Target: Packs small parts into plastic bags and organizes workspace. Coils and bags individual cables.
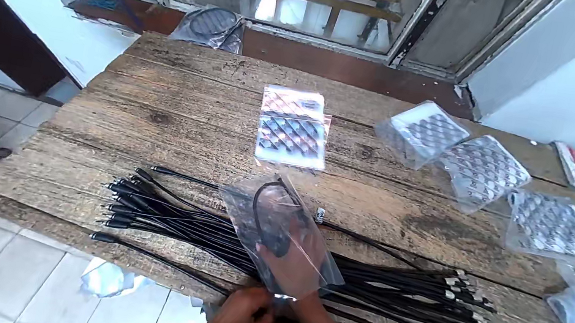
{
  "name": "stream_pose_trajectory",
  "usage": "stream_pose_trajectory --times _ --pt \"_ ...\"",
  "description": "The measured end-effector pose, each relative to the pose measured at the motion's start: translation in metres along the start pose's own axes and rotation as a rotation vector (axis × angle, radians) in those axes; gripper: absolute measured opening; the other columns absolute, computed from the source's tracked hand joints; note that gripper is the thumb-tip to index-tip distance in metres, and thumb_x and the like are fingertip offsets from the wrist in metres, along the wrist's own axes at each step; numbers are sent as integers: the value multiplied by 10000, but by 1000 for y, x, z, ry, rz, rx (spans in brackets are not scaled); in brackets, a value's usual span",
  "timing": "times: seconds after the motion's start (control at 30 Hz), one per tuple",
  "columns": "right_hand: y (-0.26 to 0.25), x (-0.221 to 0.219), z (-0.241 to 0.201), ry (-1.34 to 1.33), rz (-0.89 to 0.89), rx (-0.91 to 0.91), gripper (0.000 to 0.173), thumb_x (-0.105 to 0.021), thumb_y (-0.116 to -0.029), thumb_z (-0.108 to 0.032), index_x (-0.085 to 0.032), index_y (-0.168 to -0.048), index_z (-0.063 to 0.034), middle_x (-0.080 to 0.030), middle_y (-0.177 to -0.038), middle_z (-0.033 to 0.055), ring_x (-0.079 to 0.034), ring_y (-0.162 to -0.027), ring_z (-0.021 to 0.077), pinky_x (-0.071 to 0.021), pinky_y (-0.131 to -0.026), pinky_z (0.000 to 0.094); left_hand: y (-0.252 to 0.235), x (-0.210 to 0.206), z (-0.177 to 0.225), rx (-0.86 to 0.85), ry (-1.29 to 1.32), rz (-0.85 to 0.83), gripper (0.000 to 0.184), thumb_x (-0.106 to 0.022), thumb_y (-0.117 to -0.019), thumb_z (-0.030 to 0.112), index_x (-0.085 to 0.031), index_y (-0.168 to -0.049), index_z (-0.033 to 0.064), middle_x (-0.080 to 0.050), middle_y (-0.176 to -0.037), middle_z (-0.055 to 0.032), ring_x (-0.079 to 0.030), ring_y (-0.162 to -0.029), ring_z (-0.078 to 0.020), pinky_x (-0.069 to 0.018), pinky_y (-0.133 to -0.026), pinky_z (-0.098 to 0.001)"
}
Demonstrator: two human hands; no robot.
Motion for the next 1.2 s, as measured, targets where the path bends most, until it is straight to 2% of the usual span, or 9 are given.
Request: stream_pose_trajectory --times 0.13,0.23,0.37,0.53,0.63,0.77,0.87,1.0,1.2 --pt "18 -10 4 -19 -164 281 1034 -690 -798 -717 -458 -1529 -24 -214 -1619 365 -187 -1527 506 -210 -1248 569 23 20 -19 314 -50 100 216 -600 -951 160 -727 -884 -2 -720 -888 -145 -709 -854 -265 -573 -819 -472" --pt "52 -4 18 -40 -235 517 599 -689 -941 -438 -615 -1405 -65 -434 -1545 292 -381 -1470 440 -360 -1195 530 34 26 -23 357 -59 170 205 -604 -930 159 -711 -838 11 -702 -825 -114 -690 -767 -223 -575 -744 -425" --pt "56 -4 30 145 5 830 255 -706 -885 -76 -750 -1134 -113 -719 -1099 205 -688 -1092 412 -571 -949 528 38 21 -24 253 -71 164 201 -627 -915 150 -704 -808 -2 -695 -789 -121 -682 -732 -218 -569 -712 -400" --pt "44 -19 0 105 166 749 355 -653 -953 -389 -760 -1002 -55 -724 -931 146 -718 -915 331 -601 -836 453 47 29 -30 224 10 127 226 -623 -944 202 -717 -831 31 -694 -797 -80 -669 -733 -150 -568 -706 -342" --pt "61 4 0 -106 72 849 404 -619 -994 -464 -750 -1120 -102 -732 -1049 114 -698 -1034 283 -567 -959 434 59 45 -50 370 522 -153 420 -656 -981 374 -686 -1207 21 -726 -1061 -60 -700 -918 -134 -595 -841 -344" --pt "55 71 20 -111 446 724 435 -581 -1015 -303 -606 -626 -110 -583 -547 31 -604 -516 163 -509 -506 334 26 36 -44 639 985 228 308 -500 -1069 255 -582 -1220 -1 -751 -1019 -69 -740 -937 -172 -621 -880 -363" --pt "-12 73 51 -164 72 131 461 -503 -1054 -397 -721 -907 -18 -690 -711 86 -689 -636 224 -576 -603 481 10 31 -38 726 1024 535 126 -583 -1026 68 -636 -1007 -45 -739 -833 -108 -734 -757 -179 -631 -740 -350" --pt "-31 23 40 -642 -582 -124 439 -669 -988 -282 -613 -1330 -12 -735 -982 110 -714 -853 183 -600 -829 401 21 59 -33 780 1001 413 174 -594 -1020 83 -604 -1156 -25 -750 -947 -103 -743 -848 -179 -634 -794 -350" --pt "-60 20 -12 -860 -309 71 478 -650 -982 -163 -542 -1393 56 -747 -967 70 -720 -809 119 -622 -757 316 -25 126 -46 572 404 556 500 -759 -869 74 -544 -1291 -85 -738 -974 -82 -734 -858 -127 -632 -810 -329"
Point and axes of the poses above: each hand's wrist, its own y-axis away from the middle knuckle, its own x-axis out of the back of the hand, z = x × y, the point moved 4 cm from there along -y, towards the middle knuckle
